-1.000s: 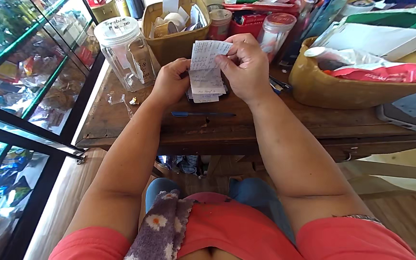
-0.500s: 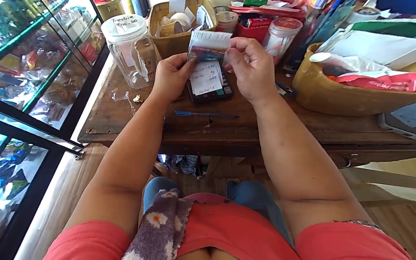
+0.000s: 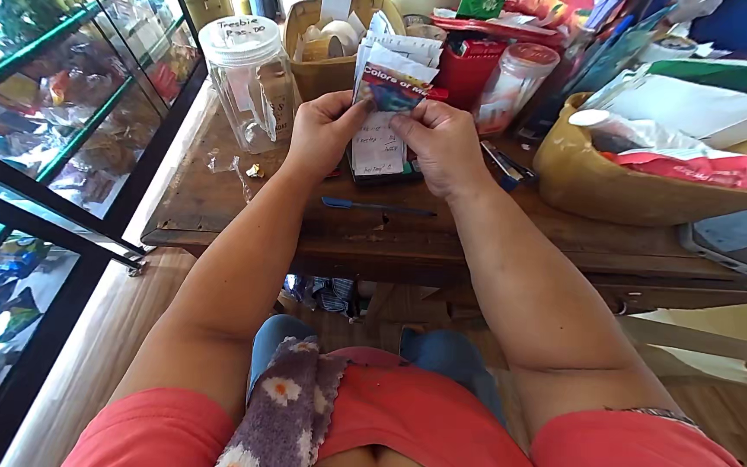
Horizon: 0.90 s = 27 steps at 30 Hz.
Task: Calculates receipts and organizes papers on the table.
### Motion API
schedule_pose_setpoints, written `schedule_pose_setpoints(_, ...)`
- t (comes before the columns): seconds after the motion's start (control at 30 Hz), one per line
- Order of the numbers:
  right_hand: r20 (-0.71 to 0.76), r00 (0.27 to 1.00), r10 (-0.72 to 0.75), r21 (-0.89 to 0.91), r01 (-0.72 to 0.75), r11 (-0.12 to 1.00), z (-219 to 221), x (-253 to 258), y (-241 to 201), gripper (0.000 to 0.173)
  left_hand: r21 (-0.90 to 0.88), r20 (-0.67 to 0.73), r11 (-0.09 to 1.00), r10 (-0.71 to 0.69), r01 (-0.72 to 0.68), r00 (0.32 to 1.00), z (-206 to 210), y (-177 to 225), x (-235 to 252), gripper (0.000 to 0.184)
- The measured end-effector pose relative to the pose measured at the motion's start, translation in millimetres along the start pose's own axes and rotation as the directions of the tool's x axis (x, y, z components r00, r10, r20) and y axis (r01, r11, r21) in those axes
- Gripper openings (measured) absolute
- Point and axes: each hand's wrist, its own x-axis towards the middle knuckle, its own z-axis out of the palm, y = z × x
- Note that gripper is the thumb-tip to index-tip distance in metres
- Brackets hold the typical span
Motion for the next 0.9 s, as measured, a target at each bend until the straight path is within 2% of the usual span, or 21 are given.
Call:
schedule_pose_setpoints(0.17,0.021,1.000,0.000,0.013,0.000,1.000,-1.3,0.8,-1.6,0.006,-0.193,-0.013,0.975,-0.113,0.109,0.993,4.9,0.1,0.1,0.013)
schedule_pose_setpoints(0.3,0.035,0.999,-0.030,0.038,0.029,0.999,-2.2,0.8,-0.9,0.009,-0.277,-0.008,0.947,-0.168,0.159,0.986,8.2,2.6,-0.3,0.012)
schedule_pose_setpoints(0.43,0.022,1.000,-0.013,0.067,0.011,0.998,-2.6,1.6,0.7,0.008,-0.180,0.063,0.979,-0.085,0.095,0.994,7.1,0.7,-0.1,0.006)
schedule_pose_setpoints(0.53,0.030,0.999,-0.018,0.064,0.016,0.998,-0.9,0.3,1.9,0.011,-0.030,0.123,0.999,0.020,-0.017,0.992,7.6,-4.0,-0.2,0.018)
schedule_pose_setpoints(0.6,0.042,0.999,-0.032,0.025,0.031,0.999,1.0,-0.2,3.1,0.012,0.033,0.099,0.999,0.017,-0.020,0.995,8.0,-4.8,0.0,0.022)
schedule_pose_setpoints(0.7,0.060,0.998,-0.035,-0.033,0.037,0.999,1.9,-0.8,3.0,0.015,-0.034,-0.001,0.999,-0.036,0.036,0.999,11.3,-0.7,-1.5,0.018)
schedule_pose_setpoints(0.9,0.078,0.995,-0.058,0.022,0.056,0.998,1.8,-0.5,3.0,0.015,-0.237,-0.034,0.970,-0.065,0.055,0.997,15.4,2.5,-3.4,0.012)
